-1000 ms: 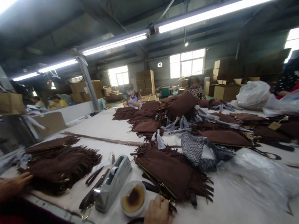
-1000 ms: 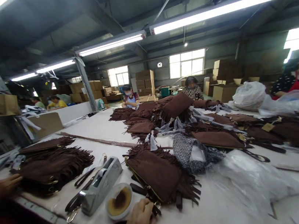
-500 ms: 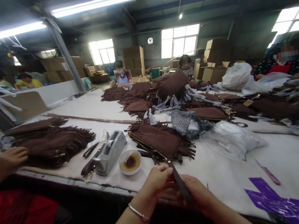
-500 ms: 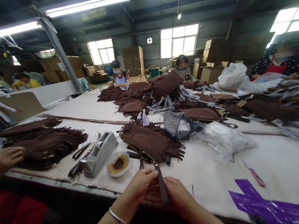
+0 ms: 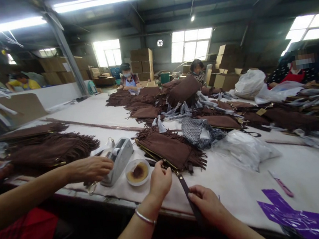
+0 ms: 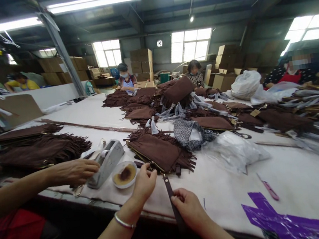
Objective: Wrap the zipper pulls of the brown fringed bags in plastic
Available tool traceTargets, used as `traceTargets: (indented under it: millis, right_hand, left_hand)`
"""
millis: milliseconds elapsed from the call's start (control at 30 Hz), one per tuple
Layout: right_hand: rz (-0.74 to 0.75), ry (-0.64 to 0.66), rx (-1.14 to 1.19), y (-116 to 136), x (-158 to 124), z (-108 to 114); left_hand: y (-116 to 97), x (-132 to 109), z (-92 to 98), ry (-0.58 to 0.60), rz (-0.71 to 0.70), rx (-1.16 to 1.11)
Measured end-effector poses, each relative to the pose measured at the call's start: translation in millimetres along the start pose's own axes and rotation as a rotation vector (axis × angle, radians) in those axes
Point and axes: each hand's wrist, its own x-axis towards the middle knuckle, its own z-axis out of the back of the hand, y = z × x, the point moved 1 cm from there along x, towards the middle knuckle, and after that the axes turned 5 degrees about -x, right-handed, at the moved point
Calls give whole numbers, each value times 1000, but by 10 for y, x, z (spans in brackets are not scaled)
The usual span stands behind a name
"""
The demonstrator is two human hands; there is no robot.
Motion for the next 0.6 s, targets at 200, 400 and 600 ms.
traceTargets:
  millis: [200, 400, 600]
  right_hand:
    - [126, -220, -175, -35, 90, 192]
    - [4, -221, 88, 84, 413, 353]
    - [-149, -142, 420, 101, 652, 191]
  left_hand:
    - [-96, 381, -175, -5, 231, -215]
    - [-243, 638, -147, 1, 7, -108]
    - [-378, 753, -148, 30, -230, 76]
